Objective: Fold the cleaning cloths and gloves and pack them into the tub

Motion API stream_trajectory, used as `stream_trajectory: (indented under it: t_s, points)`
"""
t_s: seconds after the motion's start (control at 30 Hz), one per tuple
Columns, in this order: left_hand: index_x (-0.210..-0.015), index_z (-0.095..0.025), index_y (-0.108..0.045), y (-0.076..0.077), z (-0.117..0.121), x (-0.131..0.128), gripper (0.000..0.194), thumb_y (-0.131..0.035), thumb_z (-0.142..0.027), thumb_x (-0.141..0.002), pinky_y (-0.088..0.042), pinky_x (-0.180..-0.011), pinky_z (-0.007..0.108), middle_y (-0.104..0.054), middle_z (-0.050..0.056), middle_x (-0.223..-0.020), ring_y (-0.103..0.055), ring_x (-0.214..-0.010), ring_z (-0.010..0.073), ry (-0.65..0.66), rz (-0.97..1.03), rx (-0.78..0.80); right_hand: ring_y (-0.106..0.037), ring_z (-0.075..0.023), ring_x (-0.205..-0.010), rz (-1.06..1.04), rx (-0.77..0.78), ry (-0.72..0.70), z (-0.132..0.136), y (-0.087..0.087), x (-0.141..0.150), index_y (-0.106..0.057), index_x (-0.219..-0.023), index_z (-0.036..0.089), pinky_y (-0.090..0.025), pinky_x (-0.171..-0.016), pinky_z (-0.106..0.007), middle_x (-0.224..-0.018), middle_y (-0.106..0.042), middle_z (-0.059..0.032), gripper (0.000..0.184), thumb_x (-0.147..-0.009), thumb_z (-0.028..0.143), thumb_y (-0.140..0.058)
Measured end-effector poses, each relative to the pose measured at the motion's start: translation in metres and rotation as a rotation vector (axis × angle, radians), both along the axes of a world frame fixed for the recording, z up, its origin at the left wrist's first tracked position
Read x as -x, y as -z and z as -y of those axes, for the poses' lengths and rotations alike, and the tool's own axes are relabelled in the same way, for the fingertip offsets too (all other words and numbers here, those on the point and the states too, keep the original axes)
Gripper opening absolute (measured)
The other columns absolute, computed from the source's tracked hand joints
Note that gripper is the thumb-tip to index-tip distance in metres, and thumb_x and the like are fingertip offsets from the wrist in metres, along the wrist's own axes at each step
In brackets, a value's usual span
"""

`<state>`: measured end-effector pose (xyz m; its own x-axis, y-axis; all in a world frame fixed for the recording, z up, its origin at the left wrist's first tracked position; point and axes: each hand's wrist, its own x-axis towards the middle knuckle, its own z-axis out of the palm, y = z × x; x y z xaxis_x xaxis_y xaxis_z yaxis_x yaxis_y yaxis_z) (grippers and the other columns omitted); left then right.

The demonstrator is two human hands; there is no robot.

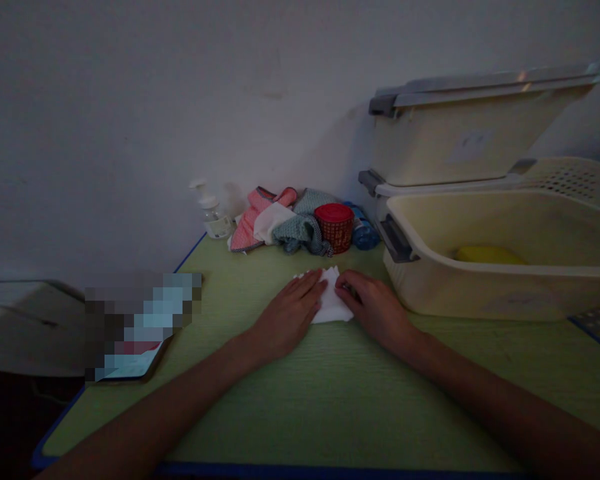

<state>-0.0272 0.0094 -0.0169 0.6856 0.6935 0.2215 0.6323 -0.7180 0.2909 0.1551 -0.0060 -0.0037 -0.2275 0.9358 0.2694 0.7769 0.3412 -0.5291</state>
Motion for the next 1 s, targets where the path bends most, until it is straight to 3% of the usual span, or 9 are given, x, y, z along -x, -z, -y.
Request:
stream_trajectory:
  t_s: [0.13,0.27,0.4,0.53,0.7,0.83,1.0]
  points:
    - [-0.134,-0.008,-0.034,-0.001,-0.001,0.003,0.049,-0.040,-0.027,-0.089,-0.022,-0.110,0.046,-0.024,0.018,-0.147,-0.020,-0.137,0.0237,-0.087,0.132,0.120,-0.057,-0.0158,-0.069,-0.061,-0.016,-0.003,-0.001,-0.001,-0.001,-0.058,-0.085,0.015,-0.042,-0.062,-0.027,-0.082,-0.063,-0.0059,0.010,-0.082,0.014,-0.049]
    - [-0.125,-0.013,-0.043,0.004,-0.006,0.005,0.049,-0.056,-0.026,-0.079,-0.030,-0.106,0.046,-0.035,0.016,-0.141,-0.033,-0.131,0.0259,-0.197,0.384,0.164,-0.057,-0.0141,-0.065,-0.182,-0.020,-0.016,-0.001,-0.001,-0.001,-0.061,-0.091,0.015,-0.044,-0.059,-0.026,-0.086,-0.062,-0.0059,0.018,-0.075,0.012,-0.055]
    - [-0.114,-0.017,-0.047,0.006,-0.008,0.006,0.042,-0.058,-0.021,-0.073,-0.050,-0.080,0.037,-0.048,0.011,-0.119,-0.053,-0.103,0.0214,-0.337,0.587,0.175,-0.058,-0.0143,-0.070,-0.203,-0.032,-0.051,-0.002,0.001,-0.002,-0.062,-0.092,0.016,-0.046,-0.062,-0.027,-0.089,-0.063,-0.0059,0.020,-0.074,0.010,-0.054]
    - [-0.112,-0.017,-0.045,0.004,-0.006,0.007,0.042,-0.057,-0.019,-0.072,-0.047,-0.062,0.028,-0.049,0.006,-0.102,-0.051,-0.073,0.0130,-0.450,0.587,0.170,-0.059,-0.0152,-0.074,-0.203,-0.044,-0.080,-0.002,0.001,-0.002,-0.061,-0.090,0.017,-0.046,-0.065,-0.028,-0.087,-0.063,-0.0049,0.019,-0.075,0.008,-0.053]
    - [-0.113,-0.015,-0.044,0.002,-0.005,0.005,0.045,-0.058,-0.018,-0.070,-0.045,-0.069,0.031,-0.052,0.006,-0.098,-0.050,-0.079,0.0153,-0.460,0.568,0.220,-0.058,-0.0157,-0.074,-0.248,-0.034,-0.086,-0.001,0.002,-0.002,-0.057,-0.085,0.018,-0.046,-0.065,-0.028,-0.084,-0.060,-0.0044,0.015,-0.077,0.009,-0.049]
    - [-0.111,-0.014,-0.046,-0.003,-0.006,0.005,0.042,-0.056,-0.026,-0.072,-0.043,-0.080,0.035,-0.057,0.007,-0.096,-0.053,-0.089,0.0191,-0.439,0.650,0.301,-0.058,-0.0156,-0.074,-0.440,0.045,-0.110,0.000,0.002,-0.002,-0.052,-0.085,0.020,-0.046,-0.064,-0.028,-0.082,-0.058,-0.0029,0.009,-0.079,0.014,-0.047]
    - [-0.098,-0.017,-0.050,-0.008,-0.006,0.008,0.030,-0.040,-0.040,-0.081,-0.043,-0.076,0.030,-0.059,0.004,-0.089,-0.056,-0.084,0.0173,-0.469,0.901,0.387,-0.056,-0.0127,-0.076,-0.751,0.134,-0.330,0.005,-0.009,-0.009,-0.042,-0.085,0.022,-0.045,-0.064,-0.025,-0.082,-0.051,0.0007,0.021,-0.071,0.015,-0.057]
